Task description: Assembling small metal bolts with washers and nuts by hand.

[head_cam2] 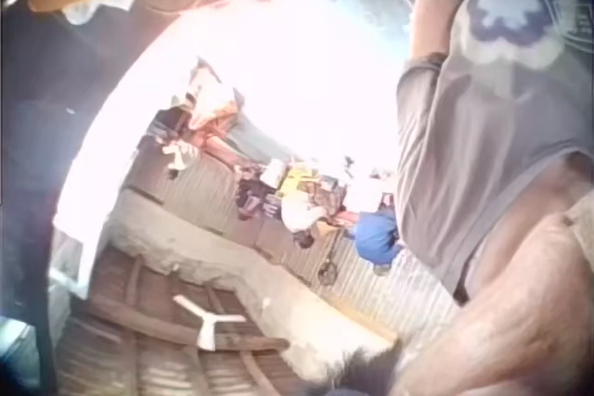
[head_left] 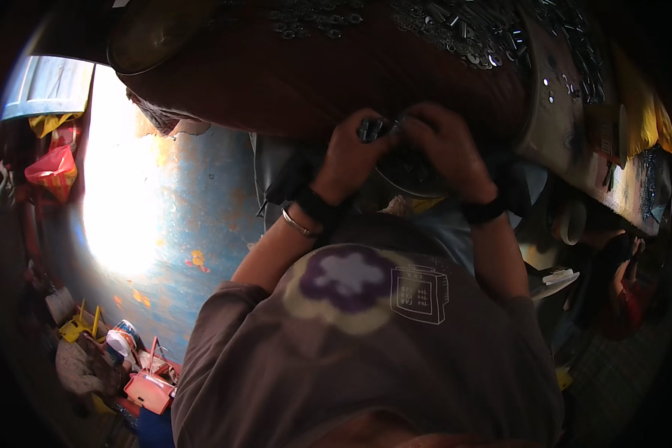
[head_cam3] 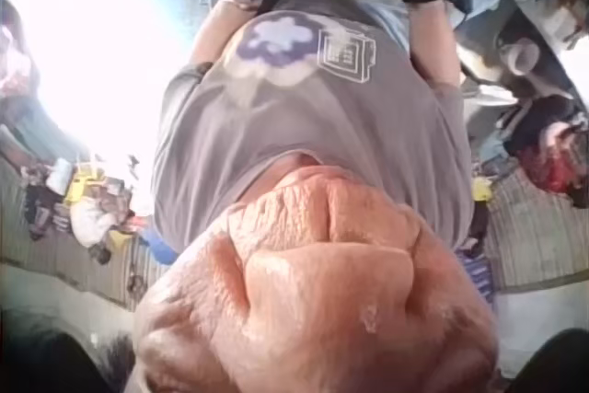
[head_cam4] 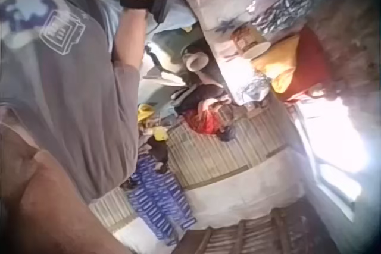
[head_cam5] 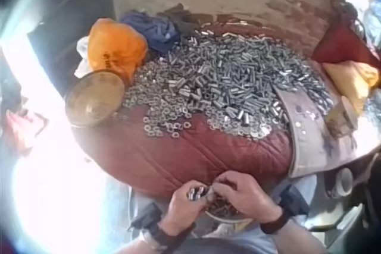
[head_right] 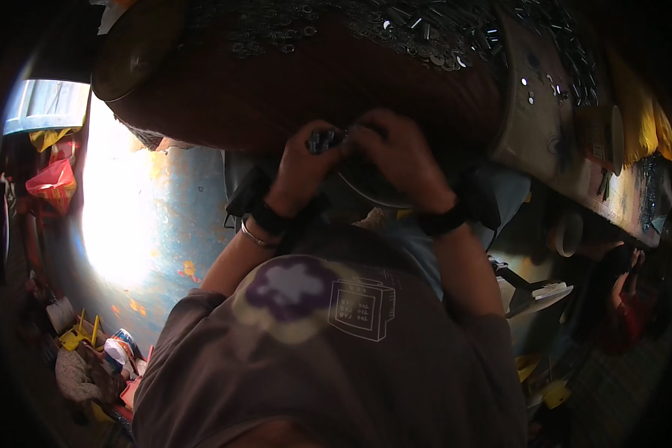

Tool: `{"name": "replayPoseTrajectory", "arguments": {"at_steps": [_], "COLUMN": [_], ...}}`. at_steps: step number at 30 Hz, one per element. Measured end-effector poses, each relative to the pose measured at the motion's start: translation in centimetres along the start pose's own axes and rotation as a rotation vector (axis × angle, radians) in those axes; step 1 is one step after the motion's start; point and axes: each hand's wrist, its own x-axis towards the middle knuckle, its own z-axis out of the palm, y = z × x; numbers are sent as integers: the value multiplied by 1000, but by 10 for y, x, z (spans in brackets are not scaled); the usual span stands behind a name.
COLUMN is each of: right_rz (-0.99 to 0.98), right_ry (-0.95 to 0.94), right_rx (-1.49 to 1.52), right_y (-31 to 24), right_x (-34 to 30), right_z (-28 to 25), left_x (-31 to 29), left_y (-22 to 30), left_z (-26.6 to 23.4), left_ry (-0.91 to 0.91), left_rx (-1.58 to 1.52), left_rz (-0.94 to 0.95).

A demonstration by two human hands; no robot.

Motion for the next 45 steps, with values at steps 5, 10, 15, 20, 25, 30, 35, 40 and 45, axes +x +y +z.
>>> {"name": "replayPoseTrajectory", "arguments": {"at_steps": [5, 10, 15, 20, 25, 30, 35, 40, 45], "right_rz": [-660, -885, -462, -444, -279, 12, -66, 2, -28], "right_ry": [377, 362, 169, 102, -9, -54, 49, 59, 15], "right_rx": [-372, -647, -678, -313, -193, 85, -19, 34, 44], "right_y": [1, -2, -27, -21, -16, -20, -6, -16, -1], "right_x": [64, 127, 135, 95, 41, 17, 6, -2, -7], "right_z": [9, 19, 24, 10, 12, 13, 16, 9, 4], "left_x": [5, 9, 8, 10, 6, 3, -4, -7, -8], "left_y": [-5, 0, -5, -8, 1, -3, 6, 9, 9], "left_z": [-14, -20, -24, -26, -26, -17, -9, -5, 0], "left_ry": [112, 104, 136, 163, 73, 66, 88, 67, 29], "left_rx": [-133, -205, -244, -244, -193, -129, 22, 96, 101], "left_rz": [-57, -92, -130, -68, -82, 1, 92, 113, 132]}}
